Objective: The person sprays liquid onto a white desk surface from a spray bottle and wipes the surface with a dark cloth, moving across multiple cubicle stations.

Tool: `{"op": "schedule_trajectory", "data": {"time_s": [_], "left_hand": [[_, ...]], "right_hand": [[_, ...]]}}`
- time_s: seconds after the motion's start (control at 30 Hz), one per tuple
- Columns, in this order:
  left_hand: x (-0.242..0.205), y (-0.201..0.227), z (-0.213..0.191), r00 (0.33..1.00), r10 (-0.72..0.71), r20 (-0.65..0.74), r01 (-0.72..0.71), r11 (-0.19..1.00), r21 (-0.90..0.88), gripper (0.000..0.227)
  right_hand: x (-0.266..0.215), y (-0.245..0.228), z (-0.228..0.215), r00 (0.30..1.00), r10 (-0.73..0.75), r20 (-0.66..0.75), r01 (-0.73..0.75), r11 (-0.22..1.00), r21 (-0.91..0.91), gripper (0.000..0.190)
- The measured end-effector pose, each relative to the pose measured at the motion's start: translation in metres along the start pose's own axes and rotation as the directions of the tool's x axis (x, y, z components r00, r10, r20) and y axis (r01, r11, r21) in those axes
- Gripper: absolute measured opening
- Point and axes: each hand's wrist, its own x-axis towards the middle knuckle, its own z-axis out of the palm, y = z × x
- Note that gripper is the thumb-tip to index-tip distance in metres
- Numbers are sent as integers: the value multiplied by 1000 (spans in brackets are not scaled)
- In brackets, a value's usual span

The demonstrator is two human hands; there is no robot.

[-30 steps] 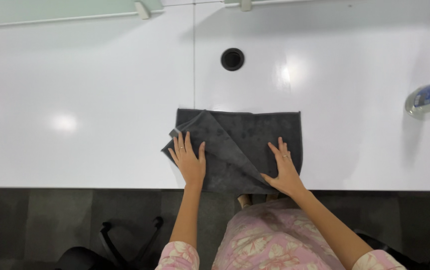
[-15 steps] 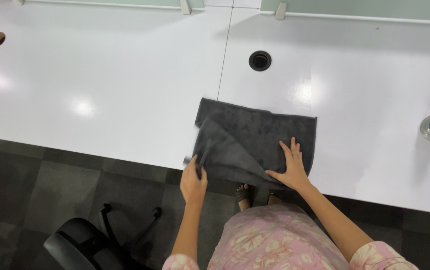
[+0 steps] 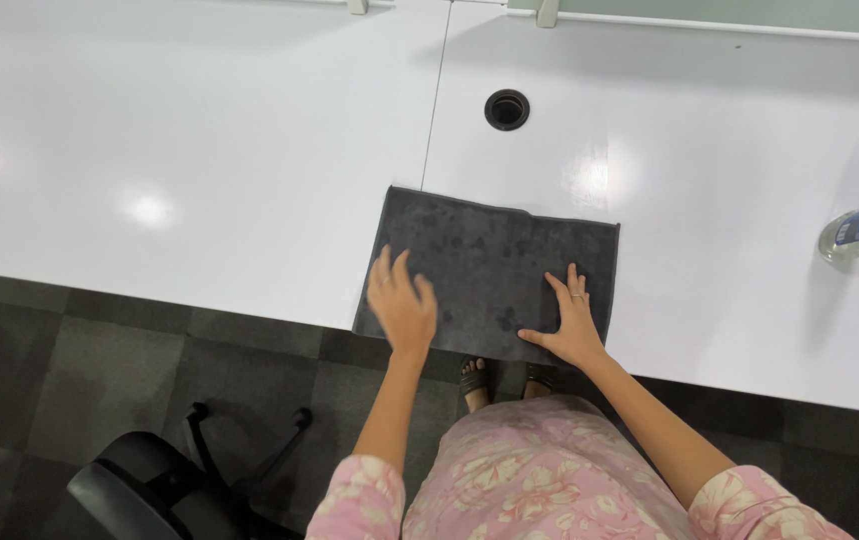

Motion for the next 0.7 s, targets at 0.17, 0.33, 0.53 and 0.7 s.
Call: {"op": "schedule_trajectory", "data": {"time_s": [0.17, 0.33, 0.53, 0.7], "left_hand": [[26, 14, 42, 981, 82, 174, -89, 995, 36, 65], [21, 5, 65, 942, -116, 315, 42, 972, 232, 66], [16, 1, 76, 985, -10, 172, -48, 944, 328, 71], [24, 11, 76, 988, -36, 150, -22, 930, 367, 69]], "right_hand": [[-4, -4, -3, 987, 42, -153, -27, 995, 100, 101], [8, -3, -7, 958, 84, -275, -41, 987, 158, 109], [29, -16, 12, 938, 288, -190, -327, 920, -217, 129], [44, -22, 5, 928, 354, -117, -372, 888, -270, 143]]}}
